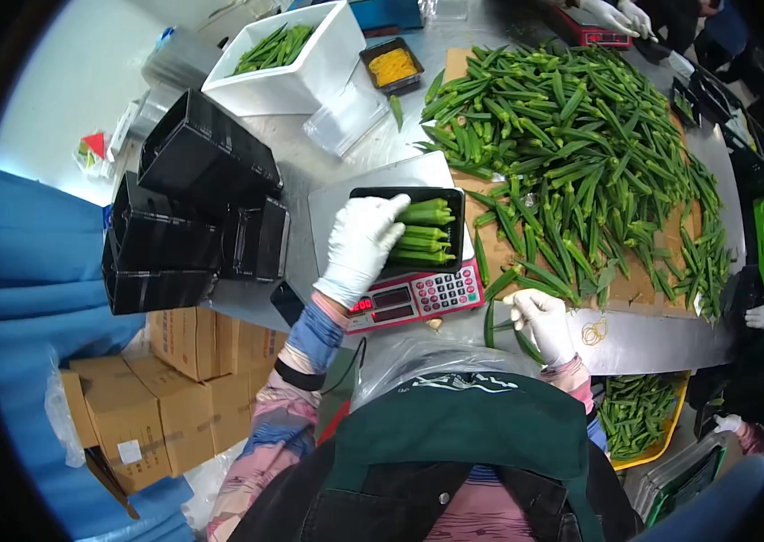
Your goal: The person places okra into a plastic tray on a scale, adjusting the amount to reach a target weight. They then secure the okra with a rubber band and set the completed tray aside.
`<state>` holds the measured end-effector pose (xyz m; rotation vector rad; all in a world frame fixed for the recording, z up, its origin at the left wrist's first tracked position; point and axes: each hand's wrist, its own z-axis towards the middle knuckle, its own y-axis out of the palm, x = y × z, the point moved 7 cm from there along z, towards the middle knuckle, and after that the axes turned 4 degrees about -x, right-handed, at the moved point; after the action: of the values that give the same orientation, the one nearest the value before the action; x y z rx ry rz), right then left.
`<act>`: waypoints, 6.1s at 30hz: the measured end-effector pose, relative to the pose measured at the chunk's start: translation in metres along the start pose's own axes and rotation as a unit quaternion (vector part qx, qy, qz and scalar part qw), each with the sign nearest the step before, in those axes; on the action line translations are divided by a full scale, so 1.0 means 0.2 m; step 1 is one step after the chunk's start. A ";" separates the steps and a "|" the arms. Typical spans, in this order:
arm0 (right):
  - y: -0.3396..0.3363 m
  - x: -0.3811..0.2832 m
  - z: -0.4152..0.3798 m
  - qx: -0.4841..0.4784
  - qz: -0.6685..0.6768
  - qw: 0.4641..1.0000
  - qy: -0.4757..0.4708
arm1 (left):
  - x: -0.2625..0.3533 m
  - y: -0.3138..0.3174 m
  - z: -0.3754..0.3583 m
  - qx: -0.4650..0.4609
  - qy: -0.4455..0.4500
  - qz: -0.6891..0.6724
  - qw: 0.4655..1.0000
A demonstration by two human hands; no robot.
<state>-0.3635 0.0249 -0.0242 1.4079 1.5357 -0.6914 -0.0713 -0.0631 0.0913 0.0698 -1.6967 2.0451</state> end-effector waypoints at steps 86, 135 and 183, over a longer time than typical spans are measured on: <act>0.03 0.24 0.13 0.005 -0.119 0.993 0.024 | -0.05 0.17 -0.15 0.023 -0.097 -0.004 0.995; -1.97 0.07 0.29 0.442 -0.643 0.623 -0.047 | -0.03 0.24 -0.10 -0.041 -0.098 -0.002 0.994; -2.64 0.04 -0.35 0.592 0.106 0.754 -0.265 | 0.23 0.18 -0.04 0.080 0.442 0.399 0.800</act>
<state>-0.8905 -0.0116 -0.0922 1.9346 0.3419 -1.9081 -0.1228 -0.0450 0.0721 -1.5311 -0.9701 2.1465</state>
